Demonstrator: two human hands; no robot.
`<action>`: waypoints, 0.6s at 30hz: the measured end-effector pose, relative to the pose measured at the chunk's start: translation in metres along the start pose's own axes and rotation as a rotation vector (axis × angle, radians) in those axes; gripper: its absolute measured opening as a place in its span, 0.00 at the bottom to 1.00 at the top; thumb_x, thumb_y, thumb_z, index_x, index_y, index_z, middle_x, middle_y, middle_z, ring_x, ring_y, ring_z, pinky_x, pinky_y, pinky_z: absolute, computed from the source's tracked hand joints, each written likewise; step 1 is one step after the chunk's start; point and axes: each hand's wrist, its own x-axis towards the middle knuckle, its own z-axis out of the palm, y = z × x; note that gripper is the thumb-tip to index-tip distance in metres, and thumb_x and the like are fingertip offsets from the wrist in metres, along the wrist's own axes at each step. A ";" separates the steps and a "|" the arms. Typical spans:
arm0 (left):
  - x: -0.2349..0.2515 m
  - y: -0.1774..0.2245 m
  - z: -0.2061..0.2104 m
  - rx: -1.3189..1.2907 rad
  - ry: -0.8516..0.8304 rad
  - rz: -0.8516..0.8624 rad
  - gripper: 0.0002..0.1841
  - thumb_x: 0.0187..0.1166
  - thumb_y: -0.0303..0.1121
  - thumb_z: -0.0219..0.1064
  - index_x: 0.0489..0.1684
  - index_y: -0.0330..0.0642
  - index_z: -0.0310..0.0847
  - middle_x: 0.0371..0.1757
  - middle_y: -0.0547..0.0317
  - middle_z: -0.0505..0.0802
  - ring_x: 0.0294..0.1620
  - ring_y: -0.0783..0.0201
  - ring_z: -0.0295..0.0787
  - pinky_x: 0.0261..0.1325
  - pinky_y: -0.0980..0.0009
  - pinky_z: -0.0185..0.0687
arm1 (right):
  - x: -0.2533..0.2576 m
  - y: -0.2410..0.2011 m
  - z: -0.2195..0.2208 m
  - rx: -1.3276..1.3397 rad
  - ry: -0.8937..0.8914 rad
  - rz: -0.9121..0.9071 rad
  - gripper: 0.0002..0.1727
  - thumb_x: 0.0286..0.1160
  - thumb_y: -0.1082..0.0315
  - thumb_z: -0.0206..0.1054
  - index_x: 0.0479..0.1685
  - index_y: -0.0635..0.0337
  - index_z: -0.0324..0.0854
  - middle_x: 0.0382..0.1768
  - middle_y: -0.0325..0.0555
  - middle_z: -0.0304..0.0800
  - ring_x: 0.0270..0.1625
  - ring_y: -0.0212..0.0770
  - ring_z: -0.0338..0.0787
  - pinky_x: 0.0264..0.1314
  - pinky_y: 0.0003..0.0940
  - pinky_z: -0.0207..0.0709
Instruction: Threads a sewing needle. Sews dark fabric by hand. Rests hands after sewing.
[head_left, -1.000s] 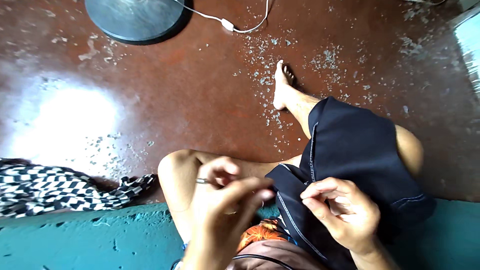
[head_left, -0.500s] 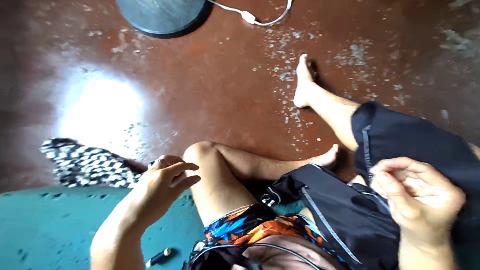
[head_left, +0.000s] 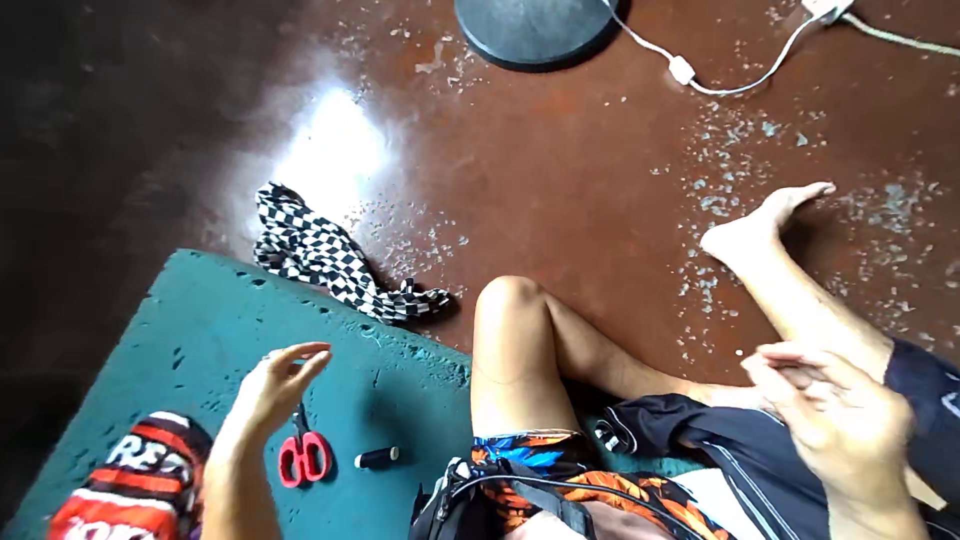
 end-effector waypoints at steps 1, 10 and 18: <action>-0.001 0.003 0.006 -0.002 -0.063 0.011 0.19 0.88 0.37 0.62 0.66 0.32 0.84 0.66 0.27 0.86 0.61 0.32 0.85 0.64 0.33 0.73 | 0.005 0.001 0.010 -0.019 -0.035 0.024 0.10 0.77 0.67 0.69 0.51 0.61 0.87 0.42 0.21 0.93 0.37 0.09 0.86 0.40 0.08 0.81; -0.013 0.143 0.075 -0.356 0.123 0.715 0.20 0.81 0.43 0.66 0.57 0.36 0.90 0.56 0.47 0.93 0.50 0.71 0.91 0.52 0.77 0.85 | 0.063 -0.024 0.104 0.065 -0.280 -0.045 0.21 0.72 0.73 0.70 0.64 0.73 0.81 0.42 0.43 0.95 0.37 0.21 0.90 0.41 0.16 0.84; 0.000 0.232 0.105 -0.656 0.152 0.981 0.11 0.79 0.35 0.71 0.51 0.37 0.90 0.45 0.62 0.97 0.48 0.84 0.90 0.53 0.87 0.83 | 0.094 -0.055 0.138 0.251 -0.173 -0.162 0.27 0.71 0.78 0.69 0.70 0.81 0.70 0.43 0.48 0.93 0.38 0.23 0.90 0.42 0.16 0.83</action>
